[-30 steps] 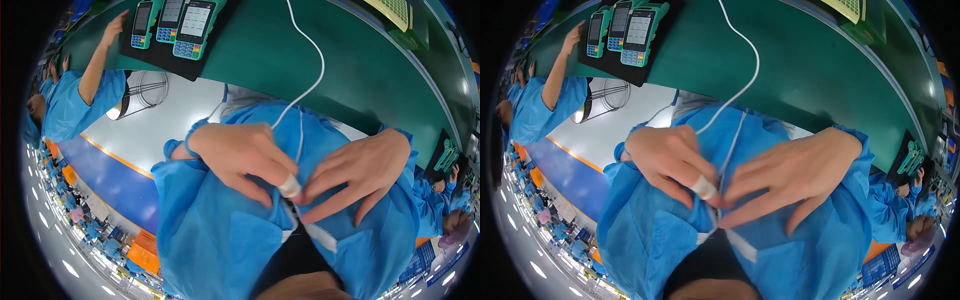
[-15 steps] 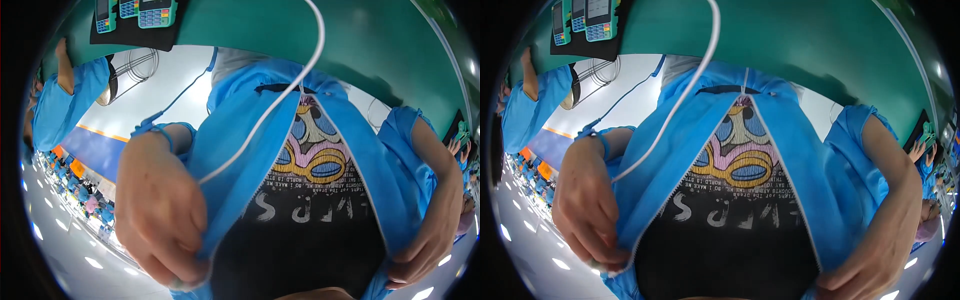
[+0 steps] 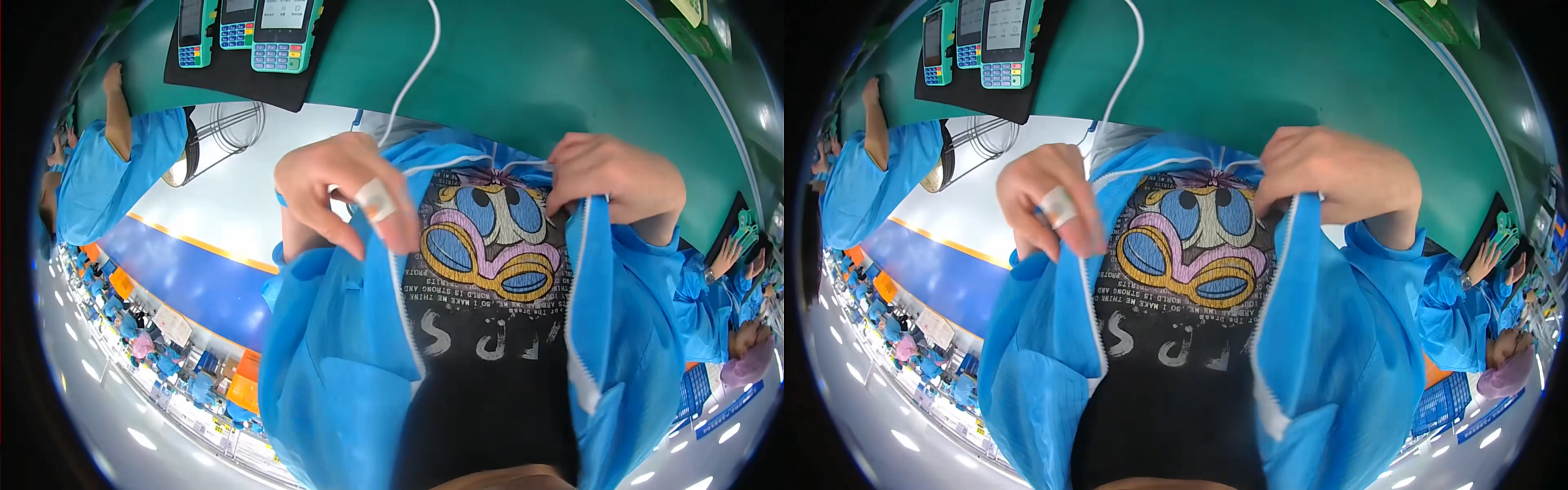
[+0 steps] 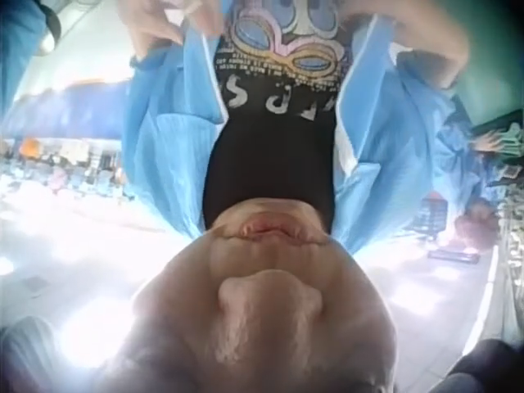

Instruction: The person tests handheld terminal devices on an assembly line by connecting a cable, tapping their screens, applying sticker labels onto them, and sliding the devices down the table.

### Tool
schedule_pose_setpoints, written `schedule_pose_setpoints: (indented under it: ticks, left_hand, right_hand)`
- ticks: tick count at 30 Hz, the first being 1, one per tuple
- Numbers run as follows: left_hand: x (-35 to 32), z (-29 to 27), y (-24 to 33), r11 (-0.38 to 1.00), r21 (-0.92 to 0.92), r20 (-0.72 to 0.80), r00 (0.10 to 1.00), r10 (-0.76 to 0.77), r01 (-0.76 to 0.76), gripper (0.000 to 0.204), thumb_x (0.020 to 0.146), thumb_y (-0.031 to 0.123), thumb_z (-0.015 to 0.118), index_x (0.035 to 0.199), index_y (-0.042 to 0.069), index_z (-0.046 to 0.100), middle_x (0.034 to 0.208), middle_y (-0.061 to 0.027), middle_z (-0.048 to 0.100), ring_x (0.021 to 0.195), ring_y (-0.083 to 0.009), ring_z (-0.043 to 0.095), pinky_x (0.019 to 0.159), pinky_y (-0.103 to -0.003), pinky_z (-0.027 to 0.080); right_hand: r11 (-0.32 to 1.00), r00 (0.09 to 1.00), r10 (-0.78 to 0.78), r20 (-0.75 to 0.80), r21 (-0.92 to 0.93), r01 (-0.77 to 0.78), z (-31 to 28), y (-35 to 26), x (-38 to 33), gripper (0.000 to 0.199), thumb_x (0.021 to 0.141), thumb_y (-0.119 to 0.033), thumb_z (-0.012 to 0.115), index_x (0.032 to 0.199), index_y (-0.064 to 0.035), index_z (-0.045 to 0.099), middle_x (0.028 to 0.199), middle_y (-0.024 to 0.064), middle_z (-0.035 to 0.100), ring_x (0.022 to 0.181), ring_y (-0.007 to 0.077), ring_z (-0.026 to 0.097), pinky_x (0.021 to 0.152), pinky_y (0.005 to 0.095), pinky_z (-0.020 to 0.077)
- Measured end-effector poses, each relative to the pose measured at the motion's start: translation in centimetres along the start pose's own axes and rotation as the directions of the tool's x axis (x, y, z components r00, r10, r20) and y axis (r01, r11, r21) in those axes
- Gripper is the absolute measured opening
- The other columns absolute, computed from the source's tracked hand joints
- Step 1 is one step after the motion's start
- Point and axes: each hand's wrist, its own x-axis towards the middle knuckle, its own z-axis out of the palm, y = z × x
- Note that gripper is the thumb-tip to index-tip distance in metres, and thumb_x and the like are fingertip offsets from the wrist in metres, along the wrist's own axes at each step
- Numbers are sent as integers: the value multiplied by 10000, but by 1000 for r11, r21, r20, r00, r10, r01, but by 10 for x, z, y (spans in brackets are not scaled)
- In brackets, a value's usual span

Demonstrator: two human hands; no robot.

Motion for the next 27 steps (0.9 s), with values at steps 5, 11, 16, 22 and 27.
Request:
schedule_pose_setpoints:
  ticks: [5, 11, 16, 22, 27]
  left_hand:
    - [-35, 7, -5, 981, 137, -246, 964, -99, 135, 432, 832, 279, 868, 1096, -36, 735, 925, -156, 771, 645, -180, 697, 487, -263, 459]
    - [-75, -18, -14, 986, 10, -258, 952, 165, -168, 309, 761, 246, 930, 773, -4, 748, 670, -117, 735, 458, -152, 657, 380, -225, 429]
    - [-66, -30, -38, 960, -112, -156, 959, 238, -257, 336, 744, 264, 943, 790, -12, 757, 668, -107, 739, 409, -125, 596, 356, -237, 333]
    - [-79, -46, 4, 964, 4, 91, 960, 264, -265, 353, 759, 288, 930, 848, -2, 749, 697, -90, 744, 443, -121, 611, 376, -241, 348]
    - [-88, -31, -3, 971, 69, -132, 963, 236, -228, 306, 840, 278, 859, 839, -9, 750, 680, -101, 743, 437, -136, 619, 369, -251, 364]
  right_hand:
    - [992, 997, -71, -24, 100, 73, -15, 8, -25, 276, 978, -304, 686, 927, -36, 729, 783, 114, 681, 747, 323, 669, 900, 474, 522]
    - [935, 971, -122, -206, 304, 183, 12, 21, -70, 273, 922, -302, 810, 824, -55, 745, 712, 58, 673, 627, 229, 644, 766, 429, 506]
    - [904, 947, -147, -285, 350, 245, 25, 29, -70, 385, 823, -403, 905, 836, -50, 749, 718, 39, 690, 624, 202, 646, 771, 406, 490]
    - [878, 939, -310, -148, 333, 343, 2, 37, -102, 564, 708, -494, 960, 935, -30, 734, 799, 40, 715, 693, 209, 674, 782, 424, 492]
    - [913, 947, -227, -228, 288, 288, 7, 30, -99, 586, 747, -521, 925, 967, -16, 725, 853, 59, 725, 710, 230, 663, 788, 427, 481]
